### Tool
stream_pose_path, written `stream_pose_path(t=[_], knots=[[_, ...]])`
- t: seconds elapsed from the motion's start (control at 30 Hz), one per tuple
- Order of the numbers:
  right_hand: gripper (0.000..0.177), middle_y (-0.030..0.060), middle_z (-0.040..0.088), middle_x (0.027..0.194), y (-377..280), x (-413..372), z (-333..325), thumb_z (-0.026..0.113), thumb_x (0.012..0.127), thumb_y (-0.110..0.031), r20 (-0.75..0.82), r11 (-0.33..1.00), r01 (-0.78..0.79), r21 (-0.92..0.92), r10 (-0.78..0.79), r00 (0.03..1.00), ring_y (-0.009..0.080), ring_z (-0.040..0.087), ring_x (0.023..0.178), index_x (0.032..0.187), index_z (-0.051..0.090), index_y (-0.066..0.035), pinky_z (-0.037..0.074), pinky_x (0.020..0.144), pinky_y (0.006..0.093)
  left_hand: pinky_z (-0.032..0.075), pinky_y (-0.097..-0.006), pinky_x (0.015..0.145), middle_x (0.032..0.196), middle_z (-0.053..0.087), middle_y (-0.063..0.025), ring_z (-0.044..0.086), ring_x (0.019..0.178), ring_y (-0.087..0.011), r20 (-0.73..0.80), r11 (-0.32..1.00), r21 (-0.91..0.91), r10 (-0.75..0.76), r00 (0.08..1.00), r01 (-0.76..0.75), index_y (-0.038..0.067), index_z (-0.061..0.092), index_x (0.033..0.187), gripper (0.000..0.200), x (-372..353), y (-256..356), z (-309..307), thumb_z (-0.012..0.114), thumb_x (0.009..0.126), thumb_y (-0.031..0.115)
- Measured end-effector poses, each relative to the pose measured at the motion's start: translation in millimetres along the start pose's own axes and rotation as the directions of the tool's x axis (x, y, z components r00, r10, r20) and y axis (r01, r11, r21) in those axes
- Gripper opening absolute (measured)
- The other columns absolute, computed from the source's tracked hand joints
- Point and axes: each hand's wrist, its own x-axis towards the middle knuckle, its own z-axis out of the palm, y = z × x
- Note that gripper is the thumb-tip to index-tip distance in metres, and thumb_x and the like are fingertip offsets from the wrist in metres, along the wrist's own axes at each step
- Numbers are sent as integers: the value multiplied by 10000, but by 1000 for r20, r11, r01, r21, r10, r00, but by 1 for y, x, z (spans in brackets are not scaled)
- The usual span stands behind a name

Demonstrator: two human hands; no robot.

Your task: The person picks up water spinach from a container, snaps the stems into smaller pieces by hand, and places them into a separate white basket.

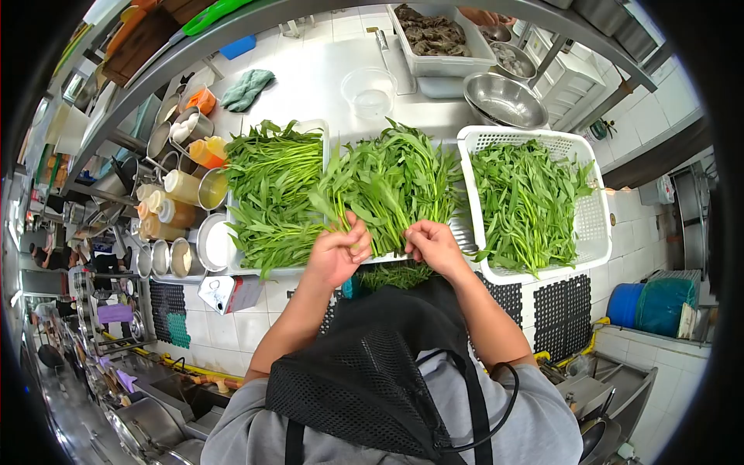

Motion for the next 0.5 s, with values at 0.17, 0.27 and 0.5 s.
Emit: stream_pose_path(t=[0.17,0.27,0.5], knots=[[116,24,615,694,-4,-15,4,587,921,-123,1,974,147,173,-149,989,53,511,516,915,585,-7,411,470,201,372,-275,563,680,441,-1,447,573,-144,-220,972,234,24,975,29,137,474,891,65,7,-25,-6,492,951,118],[110,11,605,690,5,-19,10,602,912,-121,37,983,122,135,-128,991,44,514,549,910,587,-12,414,493,198,412,-283,603,785,538,-17,514,636,-141,-273,922,380,32,962,77,122,505,984,42,13,-38,-12,527,951,137],[240,27,600,656,20,-25,19,645,889,-229,94,942,175,-286,-154,984,78,525,584,848,595,2,426,523,258,441,-257,613,788,607,-37,577,715,-143,-416,670,699,95,904,251,43,582,962,191,18,-52,-24,638,897,214]])
